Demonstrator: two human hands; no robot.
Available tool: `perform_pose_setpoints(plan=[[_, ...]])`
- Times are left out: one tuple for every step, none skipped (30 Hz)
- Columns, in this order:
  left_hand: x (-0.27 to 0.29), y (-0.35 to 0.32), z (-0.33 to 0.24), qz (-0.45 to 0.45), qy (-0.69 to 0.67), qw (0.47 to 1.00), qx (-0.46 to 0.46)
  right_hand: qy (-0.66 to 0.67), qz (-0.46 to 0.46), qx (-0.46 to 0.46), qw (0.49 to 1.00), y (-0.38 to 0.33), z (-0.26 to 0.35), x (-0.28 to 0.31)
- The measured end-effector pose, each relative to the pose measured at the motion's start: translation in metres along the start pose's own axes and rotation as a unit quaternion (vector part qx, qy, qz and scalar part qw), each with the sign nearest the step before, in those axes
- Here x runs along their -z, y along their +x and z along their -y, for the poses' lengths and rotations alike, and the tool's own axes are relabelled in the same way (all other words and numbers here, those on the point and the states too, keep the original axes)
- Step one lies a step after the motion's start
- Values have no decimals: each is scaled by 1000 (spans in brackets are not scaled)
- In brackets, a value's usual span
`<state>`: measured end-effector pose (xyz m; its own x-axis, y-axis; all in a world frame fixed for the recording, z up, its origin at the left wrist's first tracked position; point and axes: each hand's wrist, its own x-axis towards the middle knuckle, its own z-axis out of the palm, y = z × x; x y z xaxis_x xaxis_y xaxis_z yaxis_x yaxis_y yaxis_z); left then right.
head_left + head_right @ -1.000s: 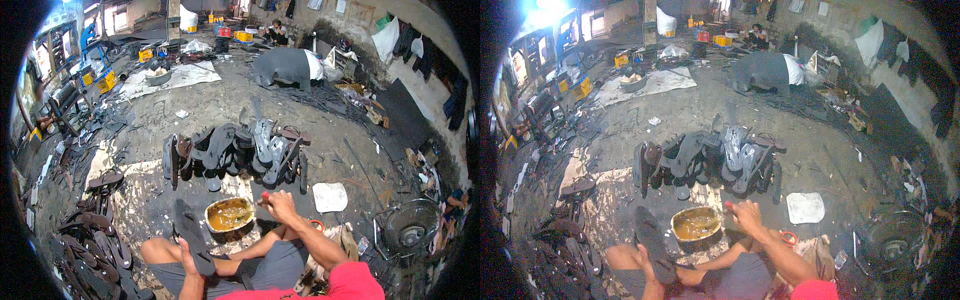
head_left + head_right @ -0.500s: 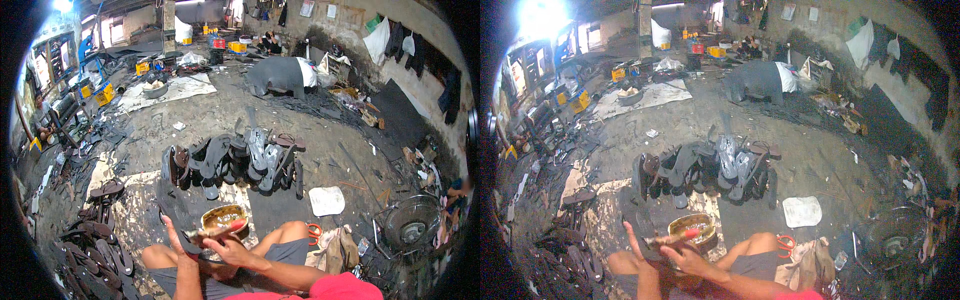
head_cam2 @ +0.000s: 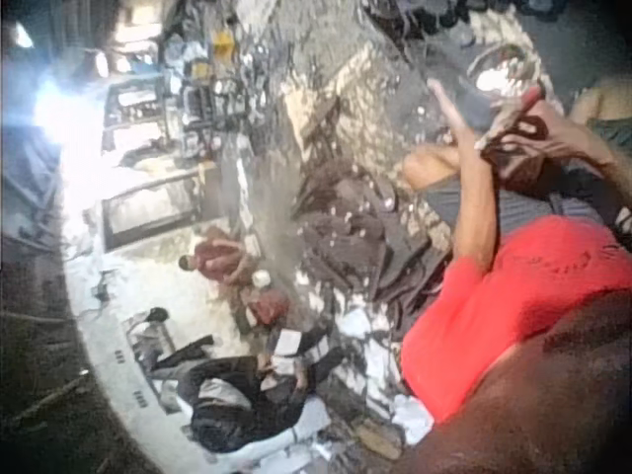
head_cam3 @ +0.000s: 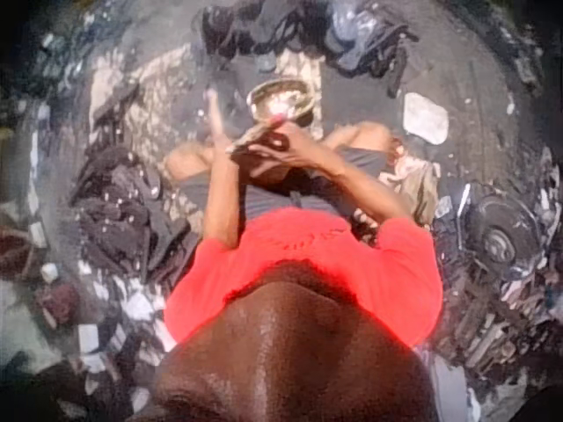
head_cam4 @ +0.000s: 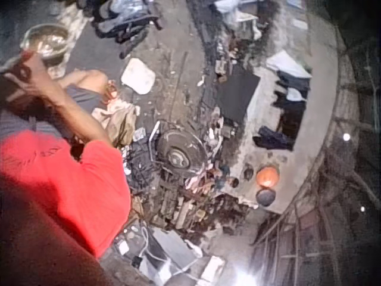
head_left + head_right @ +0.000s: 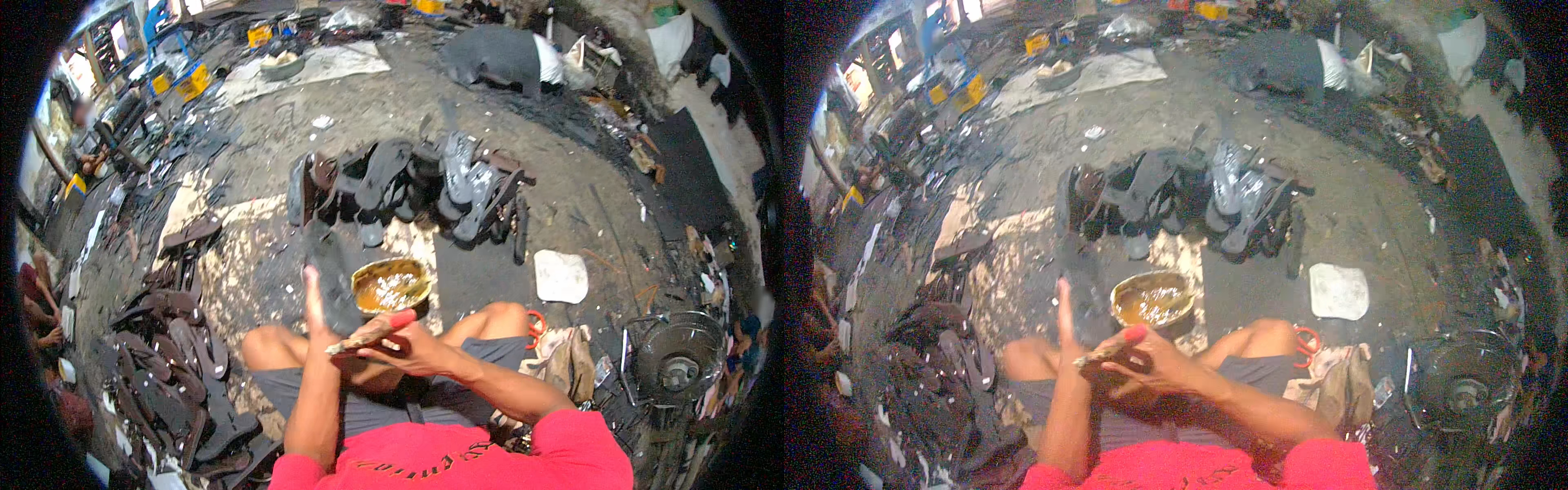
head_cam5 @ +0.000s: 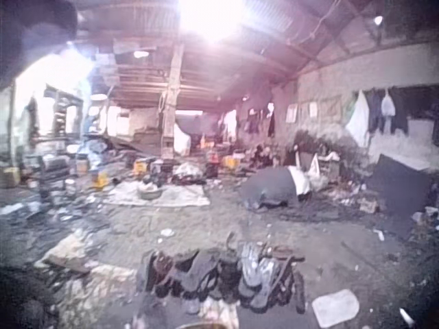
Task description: The person sits on the floor and repeatedly applies a brown adhesive to the soles of black sandals using a brush. They dip the brush into a container of glue and spread it evenly across each sandal sole, then place the treated sandals aside.
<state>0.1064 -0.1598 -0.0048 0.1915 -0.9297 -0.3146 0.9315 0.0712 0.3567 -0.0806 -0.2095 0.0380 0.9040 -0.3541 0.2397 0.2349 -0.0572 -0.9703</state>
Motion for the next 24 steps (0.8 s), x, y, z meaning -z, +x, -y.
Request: perform_pose_setpoints(plan=[[1,25,-2,-94,-10,995,-37,20,-7,-13,1000,-9,2,4],[-1,48,-10,-47,51,993,-100,-52,-88,-25,994,-21,9,10],[-6,74,-19,-48,76,990,-106,-174,-188,-2,967,-23,15,22],[-15,101,-34,2,93,989,-113,-154,-225,1,962,-26,25,34],[-26,128,-52,16,108,988,-110,-172,-296,-2,940,-23,34,43],[-34,151,-72,-66,96,987,-111,-208,-276,-6,938,-25,46,52],[-39,167,-90,-110,109,978,-140,-130,-268,-24,954,-25,54,56],[-37,174,-104,-173,140,966,-131,-184,-296,-44,936,-25,61,64],[-31,172,-119,-197,192,951,-144,-237,-313,-36,919,-29,63,68],[-21,163,-126,-178,228,947,-139,-248,-351,-28,902,-31,61,76],[-7,144,-131,-145,278,935,-163,-245,-407,-52,878,-37,58,81],[6,121,-135,-93,307,928,-191,-254,-411,10,875,-40,48,92],[24,87,-136,-66,336,909,-236,-260,-430,-39,864,-44,38,107],[39,54,-139,-37,357,891,-277,-231,-427,-34,874,-49,28,121],[55,19,-142,-78,375,872,-304,-175,-446,-27,877,-48,13,138],[79,-25,-151,-163,400,849,-303,-134,-396,-25,908,-50,5,150],[100,-60,-162,-181,420,829,-323,-164,-432,-55,885,-46,-4,161],[126,-93,-173,-301,449,775,-328,-202,-434,-85,874,-43,-8,169],[152,-122,-185,-368,470,716,-363,-240,-430,-132,860,-35,-13,172],[179,-148,-197,-474,497,667,-287,-245,-387,-139,878,-27,-17,173],[204,-167,-209,-549,526,592,-266,-249,-368,-159,882,-18,-21,170],[227,-173,-208,-584,582,510,-243,-258,-390,-176,866,-7,-27,166],[246,-176,-205,-608,635,404,-253,-211,-360,-114,901,4,-36,161],[258,-179,-211,-610,681,380,-138,-253,-323,-93,907,14,-46,155]])
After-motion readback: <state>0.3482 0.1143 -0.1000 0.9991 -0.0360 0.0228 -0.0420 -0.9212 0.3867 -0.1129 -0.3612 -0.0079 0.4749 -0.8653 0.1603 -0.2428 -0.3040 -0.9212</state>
